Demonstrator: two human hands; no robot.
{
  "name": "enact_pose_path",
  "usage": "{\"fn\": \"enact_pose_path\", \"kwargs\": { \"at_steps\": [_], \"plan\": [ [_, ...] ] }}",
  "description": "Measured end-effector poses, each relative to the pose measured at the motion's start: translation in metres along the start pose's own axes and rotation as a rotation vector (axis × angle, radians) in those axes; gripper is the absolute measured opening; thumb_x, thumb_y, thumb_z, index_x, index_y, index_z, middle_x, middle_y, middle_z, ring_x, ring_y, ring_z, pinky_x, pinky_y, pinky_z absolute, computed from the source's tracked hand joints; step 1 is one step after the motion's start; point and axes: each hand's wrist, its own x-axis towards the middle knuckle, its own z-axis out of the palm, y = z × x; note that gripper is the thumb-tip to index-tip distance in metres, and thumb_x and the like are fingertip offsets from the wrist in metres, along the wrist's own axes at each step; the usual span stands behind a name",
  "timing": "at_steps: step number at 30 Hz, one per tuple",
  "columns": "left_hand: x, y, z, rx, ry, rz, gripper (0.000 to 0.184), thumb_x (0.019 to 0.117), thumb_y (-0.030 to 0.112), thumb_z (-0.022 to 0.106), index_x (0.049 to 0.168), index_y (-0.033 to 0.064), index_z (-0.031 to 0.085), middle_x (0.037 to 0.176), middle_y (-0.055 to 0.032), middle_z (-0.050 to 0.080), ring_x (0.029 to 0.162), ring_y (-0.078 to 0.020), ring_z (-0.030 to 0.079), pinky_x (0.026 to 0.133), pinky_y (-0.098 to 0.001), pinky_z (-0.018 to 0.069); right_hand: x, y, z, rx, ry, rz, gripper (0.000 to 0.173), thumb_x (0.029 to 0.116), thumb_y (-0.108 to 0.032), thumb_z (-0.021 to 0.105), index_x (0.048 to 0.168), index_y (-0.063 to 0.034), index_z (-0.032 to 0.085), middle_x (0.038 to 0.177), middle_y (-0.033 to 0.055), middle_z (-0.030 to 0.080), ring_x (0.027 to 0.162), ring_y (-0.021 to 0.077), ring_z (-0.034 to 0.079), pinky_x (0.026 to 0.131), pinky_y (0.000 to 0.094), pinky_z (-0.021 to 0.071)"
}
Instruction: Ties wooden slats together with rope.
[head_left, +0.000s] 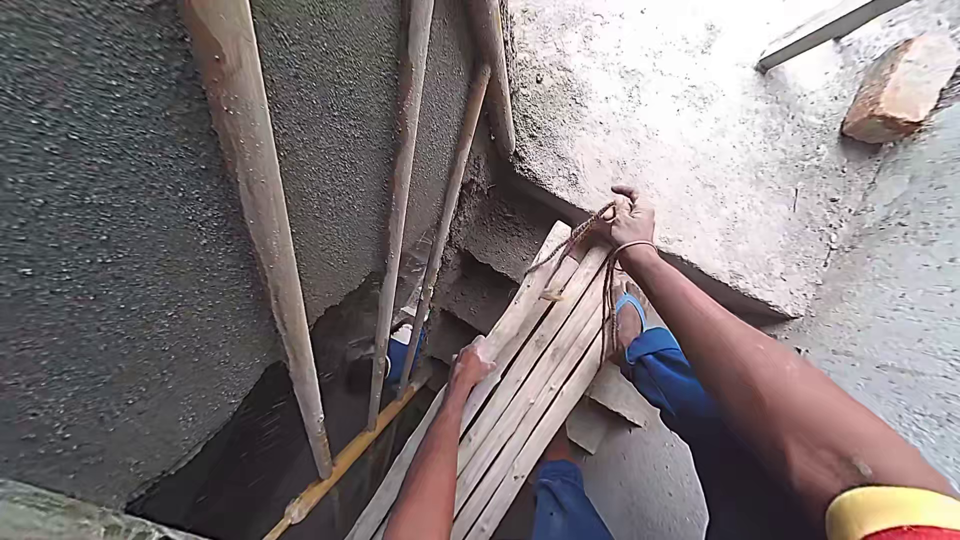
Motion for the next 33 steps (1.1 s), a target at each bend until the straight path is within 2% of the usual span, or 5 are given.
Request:
{"fn": "enact_pose_path", "kwargs": {
  "at_steps": [10, 14, 21, 26, 33],
  "plan": [
    [-0.026, -0.002, 0.003, -0.004, -0.015, 0.059, 0.066, 0.0786, 0.032, 0.084, 0.137, 0.0152, 0.058, 0.127, -0.0137, 0.068, 0.121, -0.031, 0.062, 0.109, -0.0584, 0.0396, 0.005, -0.005, 0.015, -0.15, -0.324, 0.153, 0.035, 0.1107, -0.015, 0.041, 0.141, -0.0127, 0.058, 0.12, 0.0136, 0.069, 0.081, 0.0226, 0.069, 0.072, 0.0423, 0.0574],
    [-0.035, 0.002, 0.004, 0.006, -0.017, 0.057, 0.065, 0.0787, 0.034, 0.083, 0.137, 0.0163, 0.058, 0.125, -0.0119, 0.069, 0.12, -0.0296, 0.063, 0.109, -0.058, 0.04, 0.021, -0.007, -0.009, -0.176, 0.036, 0.22, 0.037, 0.1087, -0.015, 0.042, 0.14, -0.0145, 0.061, 0.131, 0.0186, 0.066, 0.111, 0.0365, 0.068, 0.094, 0.0584, 0.0529],
    [0.005, -0.007, 0.002, 0.001, -0.02, 0.013, 0.067, 0.0786, 0.032, 0.084, 0.138, 0.016, 0.057, 0.131, -0.0132, 0.066, 0.124, -0.0318, 0.061, 0.108, -0.0613, 0.0397, 0.042, -0.073, -0.107, 0.082, 0.441, 0.0, 0.032, 0.1084, -0.02, 0.042, 0.135, -0.0114, 0.059, 0.101, 0.0073, 0.07, 0.062, 0.0137, 0.063, 0.055, 0.0333, 0.053],
    [0.049, -0.005, 0.011, -0.044, -0.052, -0.082, 0.076, 0.0813, 0.031, 0.083, 0.148, 0.0168, 0.049, 0.142, -0.0156, 0.059, 0.135, -0.0347, 0.053, 0.112, -0.0653, 0.0347, 0.006, -0.119, -0.123, 0.108, 0.434, -0.356, 0.028, 0.1028, -0.011, 0.047, 0.126, -0.0049, 0.061, 0.101, 0.0025, 0.066, 0.071, 0.0029, 0.061, 0.064, 0.0208, 0.0499],
    [0.001, 0.063, -0.03, -0.163, 0.21, 0.202, 0.089, 0.0842, 0.04, 0.08, 0.158, 0.0174, 0.037, 0.159, -0.0102, 0.042, 0.145, -0.0279, 0.042, 0.117, -0.0571, 0.0328, -0.042, -0.141, -0.116, -0.41, -0.346, -0.326, 0.019, 0.1053, -0.02, 0.057, 0.114, -0.008, 0.069, 0.087, 0.0035, 0.074, 0.064, 0.0117, 0.06, 0.063, 0.0367, 0.0492]
  ]
}}
